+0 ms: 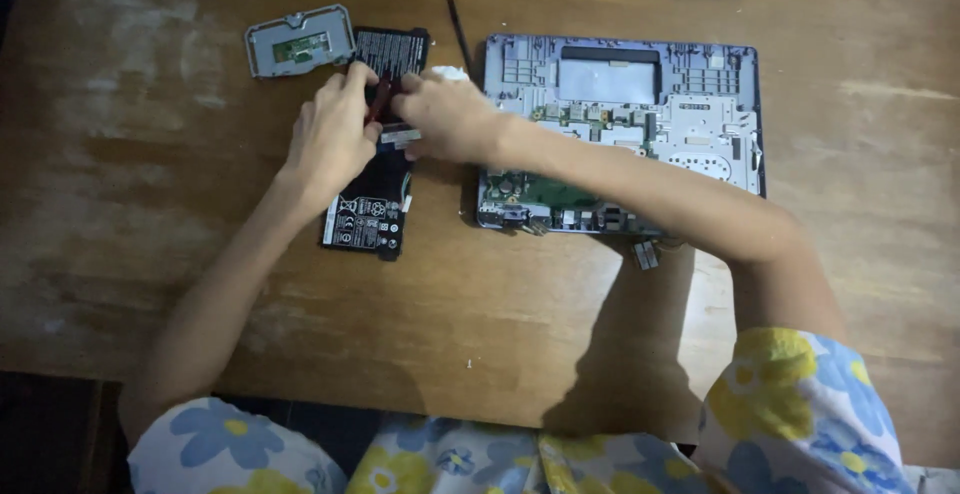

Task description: The person is performing maintenance on a laptop, which involves unscrewing the motherboard, handling the RAM module, and repositioning internal components on a workbench.

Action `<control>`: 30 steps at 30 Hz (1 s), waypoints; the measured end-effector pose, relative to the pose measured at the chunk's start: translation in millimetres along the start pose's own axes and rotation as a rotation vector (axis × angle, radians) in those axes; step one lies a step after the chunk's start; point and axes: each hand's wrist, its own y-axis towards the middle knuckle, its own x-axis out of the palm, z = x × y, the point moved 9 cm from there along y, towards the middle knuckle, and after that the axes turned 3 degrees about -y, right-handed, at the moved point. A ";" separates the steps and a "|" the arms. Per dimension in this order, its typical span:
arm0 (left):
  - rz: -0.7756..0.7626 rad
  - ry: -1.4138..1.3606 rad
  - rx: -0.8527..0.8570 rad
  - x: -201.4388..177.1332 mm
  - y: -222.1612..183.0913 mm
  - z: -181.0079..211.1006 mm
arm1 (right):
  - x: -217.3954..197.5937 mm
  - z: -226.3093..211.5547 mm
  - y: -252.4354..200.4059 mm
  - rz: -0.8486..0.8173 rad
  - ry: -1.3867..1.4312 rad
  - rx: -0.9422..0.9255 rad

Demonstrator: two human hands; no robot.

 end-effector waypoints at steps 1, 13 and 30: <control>-0.001 -0.001 0.005 -3.0 -1.1 6.8 | -1.9 -1.9 1.0 -0.001 -0.002 0.005; -0.099 0.023 0.065 2.1 -10.9 27.5 | -21.0 45.2 -24.0 -0.211 0.490 0.195; 0.084 -0.568 0.208 -43.5 -4.8 68.5 | 54.8 123.5 63.9 0.163 0.063 0.351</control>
